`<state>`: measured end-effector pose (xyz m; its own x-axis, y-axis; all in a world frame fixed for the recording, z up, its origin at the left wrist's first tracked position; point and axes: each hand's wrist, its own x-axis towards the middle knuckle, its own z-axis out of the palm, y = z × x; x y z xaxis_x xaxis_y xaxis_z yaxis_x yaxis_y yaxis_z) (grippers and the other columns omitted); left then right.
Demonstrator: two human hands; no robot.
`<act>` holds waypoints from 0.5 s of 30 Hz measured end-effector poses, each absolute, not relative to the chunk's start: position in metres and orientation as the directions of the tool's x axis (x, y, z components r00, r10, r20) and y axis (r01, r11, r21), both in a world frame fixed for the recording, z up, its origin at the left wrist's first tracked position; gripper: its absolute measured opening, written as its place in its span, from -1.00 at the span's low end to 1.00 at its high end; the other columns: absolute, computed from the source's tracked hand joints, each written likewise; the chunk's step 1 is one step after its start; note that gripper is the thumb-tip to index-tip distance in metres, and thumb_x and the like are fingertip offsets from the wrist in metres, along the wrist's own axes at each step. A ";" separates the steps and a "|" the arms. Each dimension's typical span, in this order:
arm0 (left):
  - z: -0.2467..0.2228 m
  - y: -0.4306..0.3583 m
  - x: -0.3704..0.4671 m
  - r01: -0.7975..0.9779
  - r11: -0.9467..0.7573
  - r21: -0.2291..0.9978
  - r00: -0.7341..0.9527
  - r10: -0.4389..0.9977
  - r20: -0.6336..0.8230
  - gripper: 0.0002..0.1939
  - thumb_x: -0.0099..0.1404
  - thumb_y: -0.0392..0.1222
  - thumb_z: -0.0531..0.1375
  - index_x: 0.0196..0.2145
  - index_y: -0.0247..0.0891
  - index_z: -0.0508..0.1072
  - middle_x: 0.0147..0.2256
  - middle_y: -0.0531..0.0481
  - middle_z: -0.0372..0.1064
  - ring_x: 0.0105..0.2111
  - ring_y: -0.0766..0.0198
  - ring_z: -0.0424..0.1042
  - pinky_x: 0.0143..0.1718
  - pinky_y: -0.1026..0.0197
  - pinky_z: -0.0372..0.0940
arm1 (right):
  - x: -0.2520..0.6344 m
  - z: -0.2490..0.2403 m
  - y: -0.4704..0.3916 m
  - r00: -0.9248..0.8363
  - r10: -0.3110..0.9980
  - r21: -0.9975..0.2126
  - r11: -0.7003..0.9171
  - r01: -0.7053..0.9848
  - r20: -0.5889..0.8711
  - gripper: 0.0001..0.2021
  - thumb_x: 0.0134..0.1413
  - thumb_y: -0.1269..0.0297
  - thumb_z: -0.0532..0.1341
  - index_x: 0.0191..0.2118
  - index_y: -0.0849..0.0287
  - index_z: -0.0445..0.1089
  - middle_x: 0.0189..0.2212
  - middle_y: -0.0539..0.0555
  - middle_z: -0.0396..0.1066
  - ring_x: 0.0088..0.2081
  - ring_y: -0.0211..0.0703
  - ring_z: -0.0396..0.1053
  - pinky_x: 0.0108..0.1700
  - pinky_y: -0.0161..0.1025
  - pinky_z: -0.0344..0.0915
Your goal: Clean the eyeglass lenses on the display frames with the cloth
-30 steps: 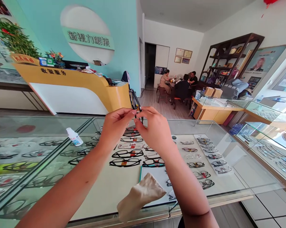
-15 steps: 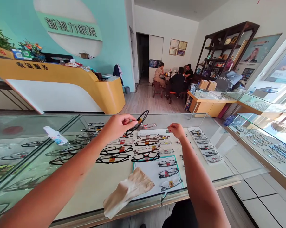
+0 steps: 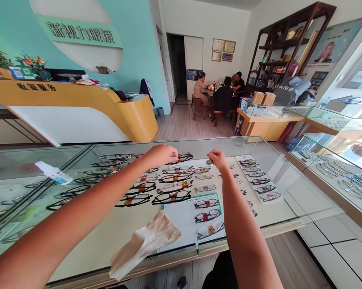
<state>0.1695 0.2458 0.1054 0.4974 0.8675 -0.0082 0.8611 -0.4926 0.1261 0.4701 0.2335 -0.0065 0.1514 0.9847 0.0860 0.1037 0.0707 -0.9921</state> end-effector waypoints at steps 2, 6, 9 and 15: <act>0.098 0.256 0.175 0.862 -0.496 0.106 0.502 0.864 -0.041 -0.81 0.34 -0.04 0.31 -0.21 -0.10 0.72 -0.18 -0.07 0.67 -0.23 0.09 0.56 -0.29 0.18 0.21 | 0.470 -0.006 0.234 0.147 0.986 -0.994 0.068 0.082 0.079 -0.79 -0.12 0.16 0.34 -0.53 0.10 0.31 -0.66 -0.08 0.28 -0.56 -0.30 0.12 -0.47 -0.24 0.09; 0.083 0.270 0.178 0.861 -0.502 0.083 0.509 0.855 -0.102 -0.82 0.30 -0.05 0.33 -0.23 -0.08 0.73 -0.16 -0.08 0.69 -0.24 0.07 0.57 -0.26 0.17 0.27 | 0.469 -0.005 0.234 0.149 0.986 -0.996 0.062 0.057 0.069 -0.78 -0.15 0.16 0.35 -0.54 0.09 0.31 -0.66 -0.07 0.29 -0.56 -0.29 0.13 -0.49 -0.25 0.10; 0.075 0.276 0.177 0.860 -0.506 0.074 0.511 0.850 -0.130 -0.83 0.29 -0.04 0.33 -0.24 -0.07 0.73 -0.20 -0.08 0.69 -0.25 0.07 0.58 -0.25 0.16 0.29 | 0.468 -0.004 0.234 0.156 0.986 -0.997 0.057 0.049 0.064 -0.79 -0.17 0.18 0.34 -0.55 0.09 0.30 -0.67 -0.06 0.30 -0.56 -0.28 0.13 -0.50 -0.25 0.11; 0.073 0.284 0.171 0.860 -0.505 0.069 0.510 0.847 -0.153 -0.78 0.26 0.05 0.36 -0.23 -0.04 0.74 -0.18 -0.07 0.68 -0.27 0.09 0.58 -0.27 0.18 0.29 | 0.467 -0.006 0.236 0.170 0.984 -0.999 0.041 0.036 0.047 -0.80 -0.18 0.20 0.34 -0.56 0.09 0.29 -0.67 -0.06 0.32 -0.56 -0.29 0.15 -0.50 -0.25 0.12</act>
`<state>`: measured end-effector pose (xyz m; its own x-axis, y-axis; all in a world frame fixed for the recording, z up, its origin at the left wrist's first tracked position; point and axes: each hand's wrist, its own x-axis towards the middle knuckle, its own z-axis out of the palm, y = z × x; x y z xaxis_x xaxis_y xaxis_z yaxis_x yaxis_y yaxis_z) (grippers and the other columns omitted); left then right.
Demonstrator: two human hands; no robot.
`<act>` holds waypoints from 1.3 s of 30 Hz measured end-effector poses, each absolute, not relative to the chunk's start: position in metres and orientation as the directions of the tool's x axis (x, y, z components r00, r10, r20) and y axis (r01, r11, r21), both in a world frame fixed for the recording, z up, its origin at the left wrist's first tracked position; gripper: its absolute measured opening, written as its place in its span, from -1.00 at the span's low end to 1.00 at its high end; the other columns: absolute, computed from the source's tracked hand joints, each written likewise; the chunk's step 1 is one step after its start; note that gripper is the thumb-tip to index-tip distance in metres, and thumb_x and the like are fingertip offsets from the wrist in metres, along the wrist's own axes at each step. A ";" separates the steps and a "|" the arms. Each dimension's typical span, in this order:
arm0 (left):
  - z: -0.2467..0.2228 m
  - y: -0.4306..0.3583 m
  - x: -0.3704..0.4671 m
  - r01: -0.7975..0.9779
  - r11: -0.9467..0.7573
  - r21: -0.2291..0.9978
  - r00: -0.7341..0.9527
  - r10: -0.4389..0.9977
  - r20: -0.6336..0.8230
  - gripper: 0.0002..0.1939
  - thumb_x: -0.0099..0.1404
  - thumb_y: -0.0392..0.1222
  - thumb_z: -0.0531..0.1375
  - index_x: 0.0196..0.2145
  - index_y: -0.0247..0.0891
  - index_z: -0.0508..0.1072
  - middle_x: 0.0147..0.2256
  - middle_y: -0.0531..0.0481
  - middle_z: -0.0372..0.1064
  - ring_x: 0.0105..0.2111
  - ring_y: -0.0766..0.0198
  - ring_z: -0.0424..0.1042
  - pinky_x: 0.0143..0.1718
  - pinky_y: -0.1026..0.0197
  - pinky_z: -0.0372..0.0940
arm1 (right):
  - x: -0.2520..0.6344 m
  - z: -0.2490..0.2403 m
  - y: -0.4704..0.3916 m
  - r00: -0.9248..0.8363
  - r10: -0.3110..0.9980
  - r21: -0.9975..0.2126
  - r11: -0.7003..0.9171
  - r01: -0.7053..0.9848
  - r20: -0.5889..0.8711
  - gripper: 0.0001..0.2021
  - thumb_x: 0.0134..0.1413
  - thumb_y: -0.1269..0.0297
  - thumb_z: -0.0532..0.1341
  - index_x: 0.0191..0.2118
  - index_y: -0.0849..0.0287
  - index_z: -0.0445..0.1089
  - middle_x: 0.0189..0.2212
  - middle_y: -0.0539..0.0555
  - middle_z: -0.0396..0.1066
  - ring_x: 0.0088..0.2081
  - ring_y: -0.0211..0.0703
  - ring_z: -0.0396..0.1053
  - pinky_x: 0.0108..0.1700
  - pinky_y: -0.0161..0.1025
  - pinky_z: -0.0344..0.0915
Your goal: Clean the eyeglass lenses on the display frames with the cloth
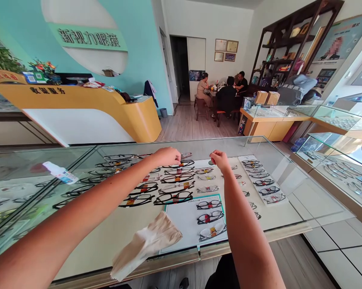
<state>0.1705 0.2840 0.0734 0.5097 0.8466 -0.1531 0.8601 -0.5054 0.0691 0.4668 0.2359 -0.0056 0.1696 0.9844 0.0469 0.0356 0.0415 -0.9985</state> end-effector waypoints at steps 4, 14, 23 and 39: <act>0.081 0.290 0.170 0.875 -0.481 0.054 0.484 0.871 -0.080 -0.67 0.33 0.08 0.30 -0.07 -0.07 0.72 -0.05 -0.13 0.68 -0.11 0.04 0.60 -0.22 0.18 0.31 | 0.466 -0.007 0.237 0.180 0.983 -0.999 0.032 0.028 0.037 -0.80 -0.18 0.21 0.33 -0.58 0.09 0.29 -0.66 -0.05 0.33 -0.56 -0.28 0.17 -0.49 -0.25 0.14; 0.076 0.304 0.177 0.912 -0.410 0.028 0.411 0.909 -0.066 -0.75 0.22 -0.02 0.35 -0.19 -0.11 0.74 -0.09 -0.16 0.70 -0.11 0.00 0.61 -0.18 0.16 0.38 | 0.466 -0.005 0.235 0.193 0.981 -0.999 0.006 0.034 0.012 -0.80 -0.22 0.19 0.36 -0.58 0.13 0.35 -0.58 -0.02 0.36 -0.47 -0.26 0.26 -0.41 -0.26 0.26; 0.065 0.320 0.175 0.914 -0.387 0.122 0.398 0.913 -0.089 -0.80 0.14 -0.03 0.38 -0.29 -0.08 0.75 -0.18 -0.12 0.70 -0.18 0.03 0.60 -0.19 0.15 0.37 | 0.466 -0.006 0.236 0.188 0.982 -0.999 0.007 0.035 0.014 -0.71 -0.20 0.11 0.46 -0.54 0.15 0.40 -0.57 -0.04 0.32 -0.46 -0.28 0.25 -0.41 -0.29 0.31; 0.076 0.201 0.082 0.372 -0.341 0.863 0.221 0.936 0.275 -0.42 0.24 0.40 0.37 -0.13 -0.19 0.68 -0.13 -0.13 0.68 -0.09 0.01 0.60 -0.02 0.07 0.41 | 0.475 -0.005 0.233 0.149 0.987 -0.998 0.055 -0.005 0.054 -0.60 -0.34 0.07 0.54 -0.34 0.13 0.50 -0.51 -0.01 0.50 -0.41 -0.20 0.45 -0.25 -0.18 0.47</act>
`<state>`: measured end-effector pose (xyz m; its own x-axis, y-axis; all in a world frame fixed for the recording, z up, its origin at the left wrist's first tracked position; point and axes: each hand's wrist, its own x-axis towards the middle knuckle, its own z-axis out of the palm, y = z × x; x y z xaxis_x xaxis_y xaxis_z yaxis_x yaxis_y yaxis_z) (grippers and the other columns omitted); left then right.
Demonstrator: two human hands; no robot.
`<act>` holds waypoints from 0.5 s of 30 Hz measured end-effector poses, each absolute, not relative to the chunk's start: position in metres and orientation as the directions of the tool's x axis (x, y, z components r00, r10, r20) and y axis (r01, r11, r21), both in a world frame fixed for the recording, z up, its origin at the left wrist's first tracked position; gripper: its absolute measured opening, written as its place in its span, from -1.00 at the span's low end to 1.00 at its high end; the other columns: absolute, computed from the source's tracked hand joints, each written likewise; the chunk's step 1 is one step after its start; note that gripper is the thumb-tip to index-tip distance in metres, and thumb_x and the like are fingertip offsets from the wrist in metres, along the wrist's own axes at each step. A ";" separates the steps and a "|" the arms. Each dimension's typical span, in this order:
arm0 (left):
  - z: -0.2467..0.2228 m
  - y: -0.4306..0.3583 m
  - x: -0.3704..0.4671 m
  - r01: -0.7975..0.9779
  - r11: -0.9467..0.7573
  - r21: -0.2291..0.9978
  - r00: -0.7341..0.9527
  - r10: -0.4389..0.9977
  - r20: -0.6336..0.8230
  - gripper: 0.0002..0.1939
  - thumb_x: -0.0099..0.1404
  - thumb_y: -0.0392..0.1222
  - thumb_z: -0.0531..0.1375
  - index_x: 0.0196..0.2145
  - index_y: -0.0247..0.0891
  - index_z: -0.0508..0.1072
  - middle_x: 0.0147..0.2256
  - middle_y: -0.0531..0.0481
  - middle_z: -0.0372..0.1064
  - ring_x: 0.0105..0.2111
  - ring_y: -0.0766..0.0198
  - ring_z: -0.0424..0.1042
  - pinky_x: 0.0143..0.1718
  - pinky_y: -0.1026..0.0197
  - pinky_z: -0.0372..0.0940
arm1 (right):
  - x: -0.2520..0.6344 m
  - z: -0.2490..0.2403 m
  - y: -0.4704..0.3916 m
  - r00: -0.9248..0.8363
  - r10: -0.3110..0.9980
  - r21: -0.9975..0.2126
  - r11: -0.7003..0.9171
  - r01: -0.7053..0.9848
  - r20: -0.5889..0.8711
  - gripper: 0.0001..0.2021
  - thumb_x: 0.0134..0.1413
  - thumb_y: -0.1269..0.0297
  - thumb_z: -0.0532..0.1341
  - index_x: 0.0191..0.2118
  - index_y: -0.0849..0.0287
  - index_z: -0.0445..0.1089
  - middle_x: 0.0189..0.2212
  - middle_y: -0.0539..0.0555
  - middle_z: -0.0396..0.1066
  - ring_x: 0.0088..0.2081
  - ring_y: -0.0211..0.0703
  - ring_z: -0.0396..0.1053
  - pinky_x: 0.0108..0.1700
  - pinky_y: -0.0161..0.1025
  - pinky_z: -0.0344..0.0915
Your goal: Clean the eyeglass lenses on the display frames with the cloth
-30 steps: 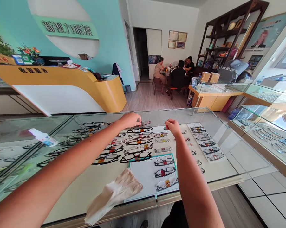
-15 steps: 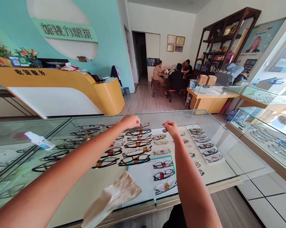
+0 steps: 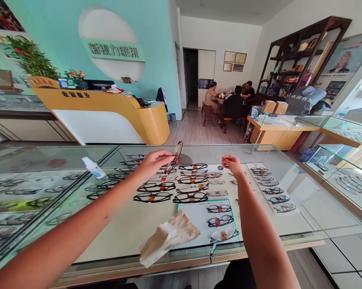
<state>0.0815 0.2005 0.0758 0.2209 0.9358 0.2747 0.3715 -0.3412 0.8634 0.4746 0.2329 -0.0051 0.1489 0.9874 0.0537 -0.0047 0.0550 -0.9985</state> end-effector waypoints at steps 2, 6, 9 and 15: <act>0.063 0.175 0.065 0.181 -0.260 0.948 0.154 0.960 0.234 -0.40 0.13 0.40 0.47 -0.17 -0.18 0.66 -0.12 -0.13 0.68 -0.05 -0.02 0.60 0.03 0.04 0.41 | 0.470 0.005 0.229 0.138 0.987 -0.997 0.079 0.019 0.081 -0.60 -0.36 0.07 0.55 -0.38 0.12 0.49 -0.53 -0.02 0.49 -0.43 -0.19 0.44 -0.27 -0.18 0.46; 0.045 0.140 0.052 -0.007 -0.171 0.985 0.090 0.981 0.171 -0.40 0.09 0.37 0.53 -0.20 -0.18 0.64 -0.16 -0.10 0.66 -0.09 0.03 0.60 0.04 0.05 0.42 | 0.439 0.037 0.213 0.058 0.980 -0.980 0.185 0.075 0.190 -0.64 -0.31 0.07 0.57 -0.39 0.11 0.52 -0.54 -0.04 0.48 -0.43 -0.18 0.44 -0.27 -0.16 0.43; 0.044 0.129 0.052 -0.088 -0.151 0.985 0.099 0.982 0.160 -0.41 0.10 0.36 0.54 -0.20 -0.19 0.64 -0.15 -0.10 0.64 -0.09 0.05 0.59 0.02 0.06 0.42 | 0.391 0.059 0.189 -0.066 0.963 -0.959 0.266 0.102 0.260 -0.70 -0.13 0.07 0.53 -0.31 0.10 0.58 -0.48 -0.02 0.54 -0.37 -0.13 0.49 -0.19 -0.13 0.46; 0.054 0.120 0.054 -0.166 -0.143 0.976 0.088 0.983 0.159 -0.43 0.10 0.32 0.55 -0.19 -0.18 0.64 -0.16 -0.07 0.64 -0.12 0.08 0.57 -0.06 0.11 0.44 | 0.287 0.062 0.134 -0.296 0.914 -0.958 0.287 -0.006 0.276 -0.73 0.13 0.00 0.48 -0.19 0.08 0.63 -0.33 0.04 0.64 -0.24 -0.08 0.58 -0.07 -0.10 0.52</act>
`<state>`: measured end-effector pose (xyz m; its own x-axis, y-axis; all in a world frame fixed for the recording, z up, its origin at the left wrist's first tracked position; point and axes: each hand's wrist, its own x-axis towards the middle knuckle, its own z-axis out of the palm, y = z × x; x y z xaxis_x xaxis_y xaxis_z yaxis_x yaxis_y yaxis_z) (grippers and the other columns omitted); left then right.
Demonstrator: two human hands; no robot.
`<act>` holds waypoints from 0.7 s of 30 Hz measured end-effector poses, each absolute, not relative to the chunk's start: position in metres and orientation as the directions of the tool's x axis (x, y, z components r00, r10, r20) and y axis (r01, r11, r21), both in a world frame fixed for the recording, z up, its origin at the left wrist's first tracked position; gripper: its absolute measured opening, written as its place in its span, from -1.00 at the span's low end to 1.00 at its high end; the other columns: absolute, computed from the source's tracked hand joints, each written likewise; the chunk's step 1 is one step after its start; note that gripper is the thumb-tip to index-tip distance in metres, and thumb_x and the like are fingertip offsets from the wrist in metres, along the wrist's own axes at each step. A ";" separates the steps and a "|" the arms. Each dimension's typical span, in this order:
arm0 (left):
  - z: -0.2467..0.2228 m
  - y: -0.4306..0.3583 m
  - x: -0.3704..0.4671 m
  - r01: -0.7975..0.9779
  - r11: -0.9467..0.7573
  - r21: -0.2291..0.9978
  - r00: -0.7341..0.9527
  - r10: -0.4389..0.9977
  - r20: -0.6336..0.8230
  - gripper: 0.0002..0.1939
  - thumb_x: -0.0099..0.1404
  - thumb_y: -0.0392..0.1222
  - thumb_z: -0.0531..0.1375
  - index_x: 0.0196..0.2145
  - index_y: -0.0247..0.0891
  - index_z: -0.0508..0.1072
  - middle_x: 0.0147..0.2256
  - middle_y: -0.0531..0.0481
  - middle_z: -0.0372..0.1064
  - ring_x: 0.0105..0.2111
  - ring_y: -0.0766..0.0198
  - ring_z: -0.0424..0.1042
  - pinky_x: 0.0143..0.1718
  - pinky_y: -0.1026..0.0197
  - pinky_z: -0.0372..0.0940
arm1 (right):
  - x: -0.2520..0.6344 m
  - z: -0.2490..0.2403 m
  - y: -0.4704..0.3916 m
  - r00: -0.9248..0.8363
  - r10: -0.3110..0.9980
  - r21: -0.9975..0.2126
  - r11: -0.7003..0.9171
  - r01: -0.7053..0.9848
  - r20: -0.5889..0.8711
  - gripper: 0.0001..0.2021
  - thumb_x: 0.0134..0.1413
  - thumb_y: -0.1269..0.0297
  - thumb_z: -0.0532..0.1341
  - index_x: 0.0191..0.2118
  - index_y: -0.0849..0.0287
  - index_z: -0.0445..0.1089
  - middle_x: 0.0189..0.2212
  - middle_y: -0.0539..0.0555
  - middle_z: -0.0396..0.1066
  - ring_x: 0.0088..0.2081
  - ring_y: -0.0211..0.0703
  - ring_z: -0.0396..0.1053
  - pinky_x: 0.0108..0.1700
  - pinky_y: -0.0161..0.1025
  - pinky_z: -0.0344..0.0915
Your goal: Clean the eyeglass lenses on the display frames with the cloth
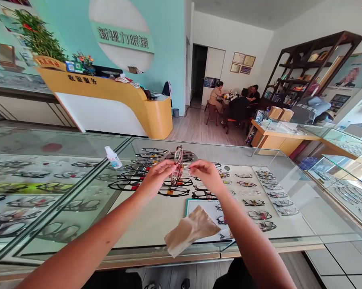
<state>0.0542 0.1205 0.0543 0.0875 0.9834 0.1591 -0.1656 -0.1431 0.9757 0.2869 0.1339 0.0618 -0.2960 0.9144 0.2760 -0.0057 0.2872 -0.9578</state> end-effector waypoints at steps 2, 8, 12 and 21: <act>0.056 0.117 0.055 -0.197 -0.118 0.973 0.094 0.986 0.139 -0.43 0.09 0.32 0.56 -0.19 -0.18 0.63 -0.15 -0.07 0.65 -0.14 0.10 0.58 -0.08 0.12 0.45 | 0.269 0.057 0.121 -0.331 0.899 -0.956 0.290 -0.039 0.286 -0.72 0.15 -0.02 0.49 -0.19 0.07 0.62 -0.32 0.03 0.62 -0.29 -0.12 0.54 -0.13 -0.14 0.49; 0.058 0.107 0.061 -0.246 -0.062 0.967 0.162 0.981 0.104 -0.45 0.11 0.28 0.57 -0.18 -0.18 0.63 -0.11 -0.07 0.66 -0.12 0.13 0.59 -0.04 0.13 0.49 | 0.262 0.047 0.107 -0.313 0.887 -0.932 0.363 0.015 0.341 -0.70 0.21 -0.06 0.47 -0.23 0.08 0.59 -0.38 0.03 0.56 -0.35 -0.15 0.45 -0.24 -0.18 0.37; 0.055 0.105 0.061 -0.213 -0.029 0.977 0.217 0.973 0.076 -0.50 0.15 0.24 0.57 -0.17 -0.17 0.64 -0.08 -0.07 0.65 -0.10 0.13 0.61 -0.02 0.11 0.53 | 0.267 0.045 0.105 -0.303 0.889 -0.918 0.386 0.096 0.342 -0.65 0.26 -0.12 0.42 -0.25 0.08 0.58 -0.41 0.03 0.53 -0.36 -0.15 0.41 -0.28 -0.18 0.33; 0.052 0.107 0.063 -0.139 -0.058 0.989 0.172 0.982 0.082 -0.46 0.13 0.30 0.55 -0.17 -0.18 0.65 -0.09 -0.10 0.67 -0.12 0.08 0.63 -0.06 0.07 0.58 | 0.271 0.049 0.106 -0.303 0.894 -0.907 0.390 0.157 0.332 -0.70 0.23 -0.04 0.41 -0.30 0.10 0.54 -0.47 -0.01 0.50 -0.41 -0.18 0.37 -0.30 -0.21 0.29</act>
